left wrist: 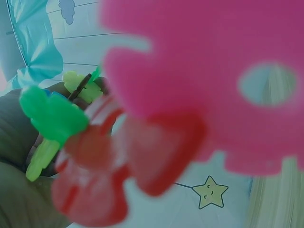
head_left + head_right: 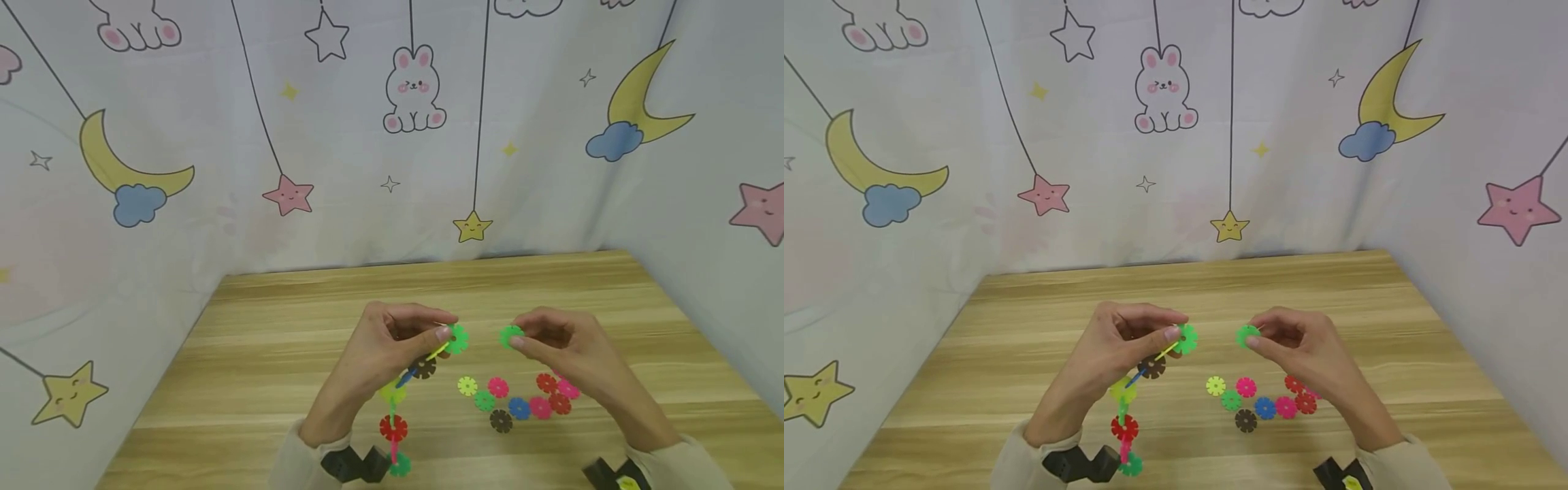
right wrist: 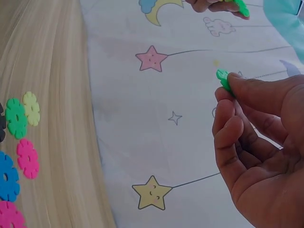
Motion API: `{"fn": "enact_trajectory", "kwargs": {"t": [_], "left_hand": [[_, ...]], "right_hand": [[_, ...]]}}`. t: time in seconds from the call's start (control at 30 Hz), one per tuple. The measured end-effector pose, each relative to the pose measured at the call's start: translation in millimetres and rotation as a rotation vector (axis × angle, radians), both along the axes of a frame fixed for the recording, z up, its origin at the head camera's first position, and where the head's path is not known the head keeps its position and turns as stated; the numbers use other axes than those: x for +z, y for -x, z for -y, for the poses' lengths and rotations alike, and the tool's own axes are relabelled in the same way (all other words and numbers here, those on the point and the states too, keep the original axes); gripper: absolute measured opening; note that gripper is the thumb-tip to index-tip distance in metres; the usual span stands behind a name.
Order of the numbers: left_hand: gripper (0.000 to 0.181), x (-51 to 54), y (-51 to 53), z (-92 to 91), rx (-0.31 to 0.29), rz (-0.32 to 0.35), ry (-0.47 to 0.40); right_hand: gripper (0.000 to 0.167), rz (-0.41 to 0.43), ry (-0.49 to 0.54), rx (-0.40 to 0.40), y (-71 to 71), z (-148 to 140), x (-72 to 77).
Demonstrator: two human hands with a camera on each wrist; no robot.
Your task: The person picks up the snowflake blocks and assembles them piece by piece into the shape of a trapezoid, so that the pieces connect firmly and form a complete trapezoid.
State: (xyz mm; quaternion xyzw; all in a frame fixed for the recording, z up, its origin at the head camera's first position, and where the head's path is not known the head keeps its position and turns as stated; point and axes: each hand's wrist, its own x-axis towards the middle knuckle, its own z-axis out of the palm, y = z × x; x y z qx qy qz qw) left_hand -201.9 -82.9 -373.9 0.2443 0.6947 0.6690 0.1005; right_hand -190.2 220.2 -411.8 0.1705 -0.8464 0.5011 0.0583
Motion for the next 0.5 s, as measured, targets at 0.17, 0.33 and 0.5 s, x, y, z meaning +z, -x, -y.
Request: {"fn": "enact_trajectory", "kwargs": {"t": [0.17, 0.33, 0.5], "left_hand": [[0.024, -1.1, 0.9, -0.6, -0.004, -0.001, 0.0], [0.022, -1.9, 1.5, -0.7, 0.005, 0.011, -0.004], [0.022, -2.8, 2.2, 0.1, 0.008, 0.013, -0.006]], "right_hand": [[0.012, -0.009, 0.003, 0.014, 2.2, 8, 4.9], [0.011, -0.053, 0.016, 0.031, 3.0, 16, 11.5], [0.012, -0.112, 0.047, 0.07, 0.6, 27, 21.2]]}}
